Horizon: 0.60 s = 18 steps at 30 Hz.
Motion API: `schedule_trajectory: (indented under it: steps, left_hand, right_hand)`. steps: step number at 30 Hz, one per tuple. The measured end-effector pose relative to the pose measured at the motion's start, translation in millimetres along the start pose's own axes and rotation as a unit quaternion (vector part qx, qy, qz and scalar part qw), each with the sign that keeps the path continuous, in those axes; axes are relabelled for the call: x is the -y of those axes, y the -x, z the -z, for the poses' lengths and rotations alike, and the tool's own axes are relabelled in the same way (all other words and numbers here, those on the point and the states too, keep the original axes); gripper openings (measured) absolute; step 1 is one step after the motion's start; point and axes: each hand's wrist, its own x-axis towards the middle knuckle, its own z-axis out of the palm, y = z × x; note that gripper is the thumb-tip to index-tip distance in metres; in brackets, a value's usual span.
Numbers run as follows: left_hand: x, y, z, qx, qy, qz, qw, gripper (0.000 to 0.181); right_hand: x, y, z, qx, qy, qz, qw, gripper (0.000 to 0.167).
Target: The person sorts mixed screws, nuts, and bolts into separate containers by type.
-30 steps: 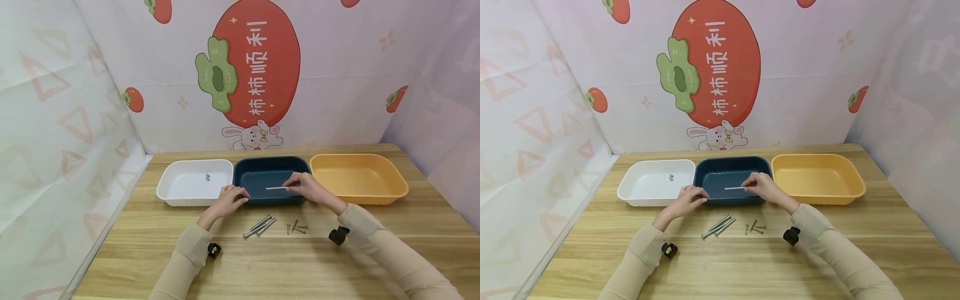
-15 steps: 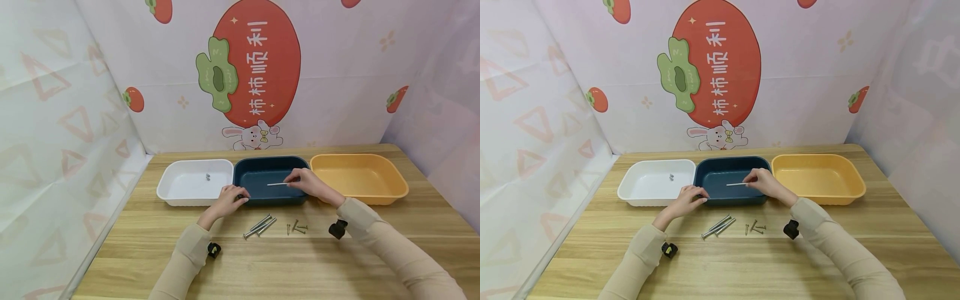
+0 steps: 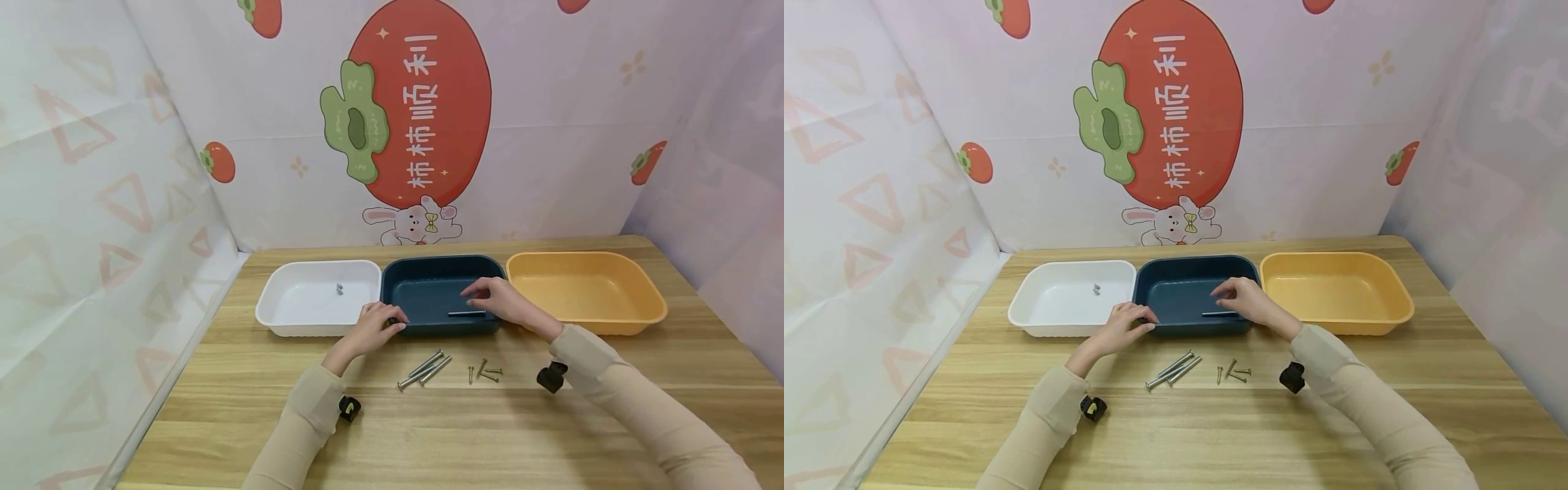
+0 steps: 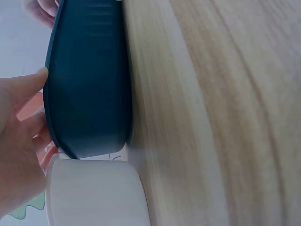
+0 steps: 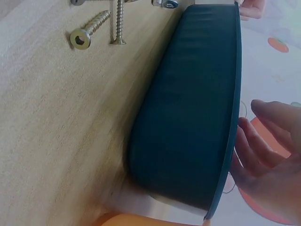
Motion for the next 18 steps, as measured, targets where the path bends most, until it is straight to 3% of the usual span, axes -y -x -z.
schedule_trajectory:
  steps: [18]
  left_hand:
    - [-0.4,0.9,0.5,0.000,0.000,0.004,1.0000,0.009]
  right_hand:
    - [18,13.7,-5,0.027,-0.028,0.044,0.9983,0.018]
